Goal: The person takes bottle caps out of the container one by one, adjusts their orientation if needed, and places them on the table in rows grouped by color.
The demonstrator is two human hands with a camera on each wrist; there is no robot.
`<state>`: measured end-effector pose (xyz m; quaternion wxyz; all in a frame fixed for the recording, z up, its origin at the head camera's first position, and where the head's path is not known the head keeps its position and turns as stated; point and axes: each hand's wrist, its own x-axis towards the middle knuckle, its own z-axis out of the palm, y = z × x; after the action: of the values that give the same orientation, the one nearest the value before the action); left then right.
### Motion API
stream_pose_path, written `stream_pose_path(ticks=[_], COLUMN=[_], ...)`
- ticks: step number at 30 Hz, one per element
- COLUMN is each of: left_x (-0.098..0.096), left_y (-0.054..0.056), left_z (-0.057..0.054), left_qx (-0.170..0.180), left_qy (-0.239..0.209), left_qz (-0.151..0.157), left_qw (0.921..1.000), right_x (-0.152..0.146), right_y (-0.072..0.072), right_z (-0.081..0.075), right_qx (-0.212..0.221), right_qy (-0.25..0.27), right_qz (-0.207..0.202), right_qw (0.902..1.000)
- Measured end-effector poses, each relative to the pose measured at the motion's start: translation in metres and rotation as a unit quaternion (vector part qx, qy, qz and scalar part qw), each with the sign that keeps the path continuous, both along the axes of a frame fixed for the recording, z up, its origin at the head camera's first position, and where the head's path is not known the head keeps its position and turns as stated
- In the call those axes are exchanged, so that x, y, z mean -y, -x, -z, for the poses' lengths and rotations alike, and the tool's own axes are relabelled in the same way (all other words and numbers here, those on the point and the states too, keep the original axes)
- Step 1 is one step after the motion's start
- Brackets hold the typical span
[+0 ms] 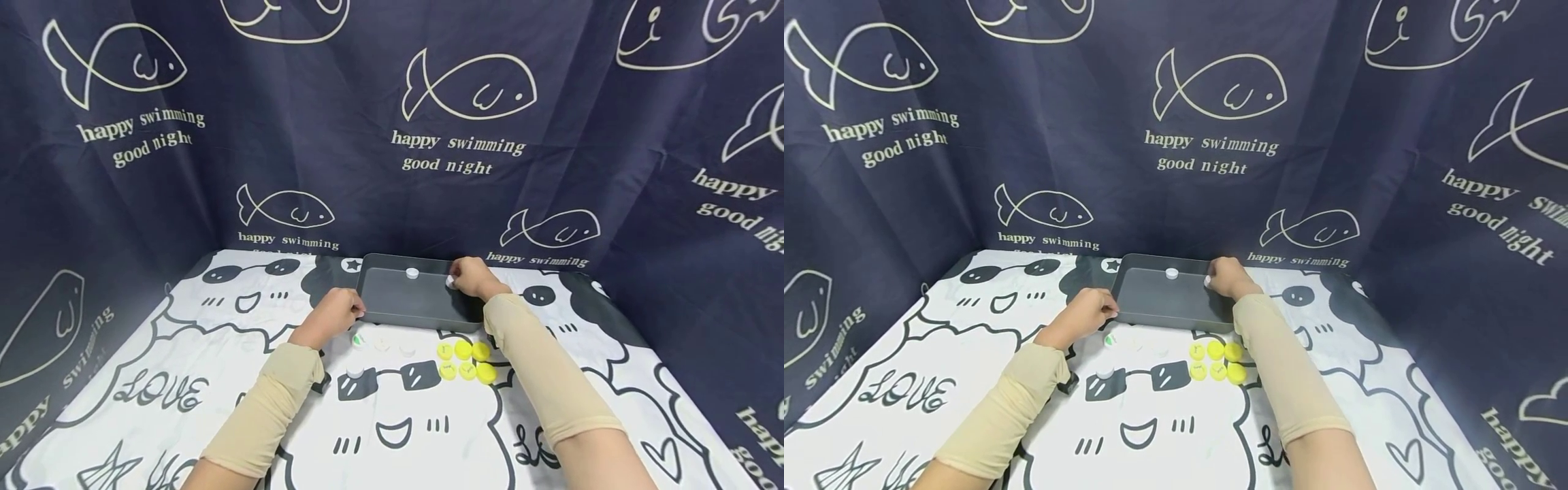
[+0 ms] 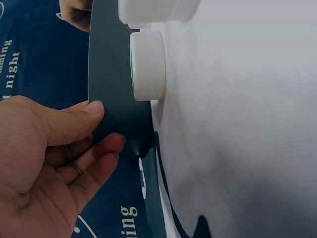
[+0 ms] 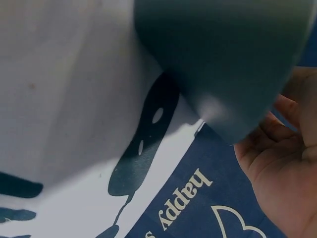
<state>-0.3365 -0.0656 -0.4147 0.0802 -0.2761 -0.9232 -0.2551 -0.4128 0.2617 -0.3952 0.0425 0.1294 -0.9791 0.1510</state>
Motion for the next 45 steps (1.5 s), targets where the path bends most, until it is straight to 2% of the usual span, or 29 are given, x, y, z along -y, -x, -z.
stream_pose_path(ticks=[6,10,19,27,31,38,45], left_x=[0.0,0.001,0.002,0.003,0.003,0.003,0.002], left_y=[0.0,0.0,0.001,0.005,0.004,0.004,0.005], left_z=[0.001,0.001,0.0,0.002,0.002,0.0,0.001], left_qx=[0.002,0.001,-0.002,-0.018,-0.024,-0.036,-0.035], left_qy=[0.001,-0.001,-0.007,-0.006,-0.003,0.005,0.004], left_qz=[-0.004,-0.004,0.002,0.013,0.014,0.02,0.021], left_qw=[1.0,1.0,1.0,0.9997,0.9996,0.9991,0.9992], right_x=[0.003,0.008,0.036,0.069,0.086,0.112,0.127], right_y=[-0.009,-0.019,-0.063,-0.102,-0.122,-0.151,-0.164], right_z=[-0.009,-0.018,-0.036,-0.037,-0.034,-0.027,-0.012], right_qx=[-0.024,-0.04,-0.047,-0.085,-0.083,-0.048,0.002], right_qy=[0.049,0.083,0.154,0.15,0.137,0.075,0.031], right_qz=[-0.012,-0.024,-0.07,-0.142,-0.185,-0.249,-0.271], right_qw=[0.9984,0.9955,0.9845,0.9748,0.9695,0.9645,0.962])
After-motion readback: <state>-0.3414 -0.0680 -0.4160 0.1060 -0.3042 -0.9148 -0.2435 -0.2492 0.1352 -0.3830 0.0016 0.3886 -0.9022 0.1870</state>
